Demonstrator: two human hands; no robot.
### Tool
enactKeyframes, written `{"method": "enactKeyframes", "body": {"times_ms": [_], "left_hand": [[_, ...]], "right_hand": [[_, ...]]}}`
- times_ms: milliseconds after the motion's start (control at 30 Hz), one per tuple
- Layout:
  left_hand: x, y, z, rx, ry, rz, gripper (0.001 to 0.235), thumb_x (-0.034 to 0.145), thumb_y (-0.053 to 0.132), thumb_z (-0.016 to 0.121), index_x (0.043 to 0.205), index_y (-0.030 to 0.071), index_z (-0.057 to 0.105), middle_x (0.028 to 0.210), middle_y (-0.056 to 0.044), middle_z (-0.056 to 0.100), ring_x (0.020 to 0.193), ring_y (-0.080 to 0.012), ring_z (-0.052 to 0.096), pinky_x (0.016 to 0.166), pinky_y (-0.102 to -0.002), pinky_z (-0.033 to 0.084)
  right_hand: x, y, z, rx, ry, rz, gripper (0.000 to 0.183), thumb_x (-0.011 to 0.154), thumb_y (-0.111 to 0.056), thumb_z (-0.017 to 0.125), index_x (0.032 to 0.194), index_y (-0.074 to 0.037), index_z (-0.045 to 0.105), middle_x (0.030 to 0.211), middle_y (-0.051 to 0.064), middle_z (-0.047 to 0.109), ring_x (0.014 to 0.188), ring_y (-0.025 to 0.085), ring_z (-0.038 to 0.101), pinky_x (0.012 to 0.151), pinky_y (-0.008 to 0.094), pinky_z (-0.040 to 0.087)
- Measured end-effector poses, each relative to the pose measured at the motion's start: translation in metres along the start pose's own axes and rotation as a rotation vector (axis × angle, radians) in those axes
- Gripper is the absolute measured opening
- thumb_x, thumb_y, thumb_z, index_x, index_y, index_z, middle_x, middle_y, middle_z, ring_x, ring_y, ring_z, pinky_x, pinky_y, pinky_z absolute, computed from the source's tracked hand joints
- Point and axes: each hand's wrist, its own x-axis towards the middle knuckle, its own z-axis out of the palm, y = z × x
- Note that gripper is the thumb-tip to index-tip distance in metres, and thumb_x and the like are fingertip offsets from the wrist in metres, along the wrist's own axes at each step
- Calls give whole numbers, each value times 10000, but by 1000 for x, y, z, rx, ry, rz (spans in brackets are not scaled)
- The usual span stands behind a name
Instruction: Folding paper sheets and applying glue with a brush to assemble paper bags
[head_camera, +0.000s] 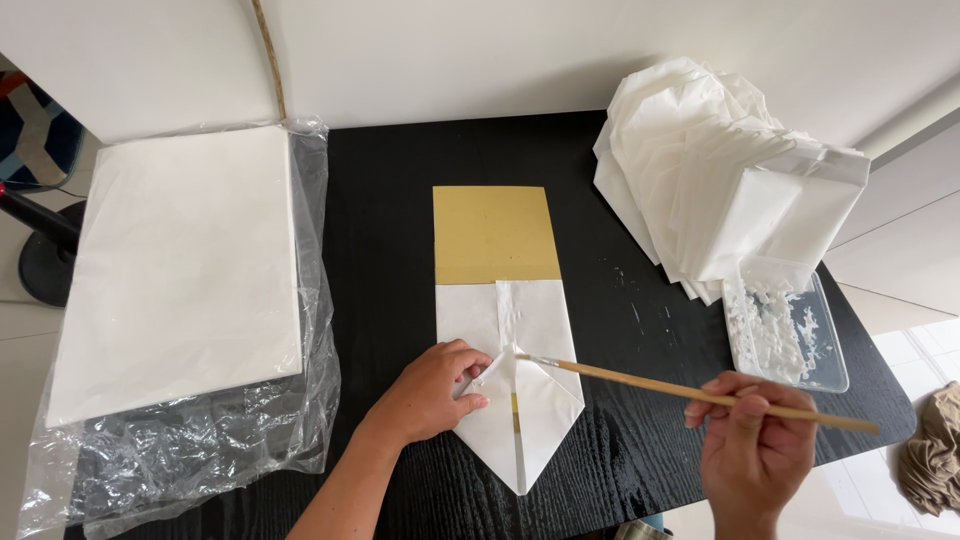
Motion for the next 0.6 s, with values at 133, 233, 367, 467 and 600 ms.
{"method": "enactKeyframes", "body": {"times_ms": [133,233,367,467,600], "left_hand": [[0,-1,2,7,-15,-7,470,886,247,756,1333,166,634,1160,54,621,1035,-139,595,935,-310,504],[1,-1,1,8,-7,-12,437,882,241,766,1296,166,649,1140,61,622,1023,-136,596,920,-305,508],[1,-1,1,15,-9,-6,439,885,246,763,1302,169,648,1148,56,626,1041,-138,593,930,-310,505],[0,0,-1,10,-13,-17,439,887,251,759,1304,172,647,1150,60,628,1035,-136,591,929,-307,505],[1,-1,0,5,-2,-8,424,882,249,765,1284,167,657,1144,52,638,1031,-134,599,913,-300,513]], "right_hand": [[8,-4,4,-193,-91,104,98,1132,-91,465,1055,-35,488,961,201,676,623,215,659,549,291,578],[6,8,7,-141,-72,84,94,1137,-120,464,1096,-37,479,1006,199,662,657,216,661,582,311,592],[3,16,8,-98,-26,82,53,1139,-84,457,1108,-43,444,1011,229,643,675,254,656,596,342,597],[2,16,-1,-91,-40,82,46,1141,-87,459,1113,-54,446,1019,218,649,685,240,655,607,329,589],[1,6,-12,-138,-38,98,44,1145,-79,457,1115,-47,454,1012,214,650,670,228,641,619,328,576]]}}
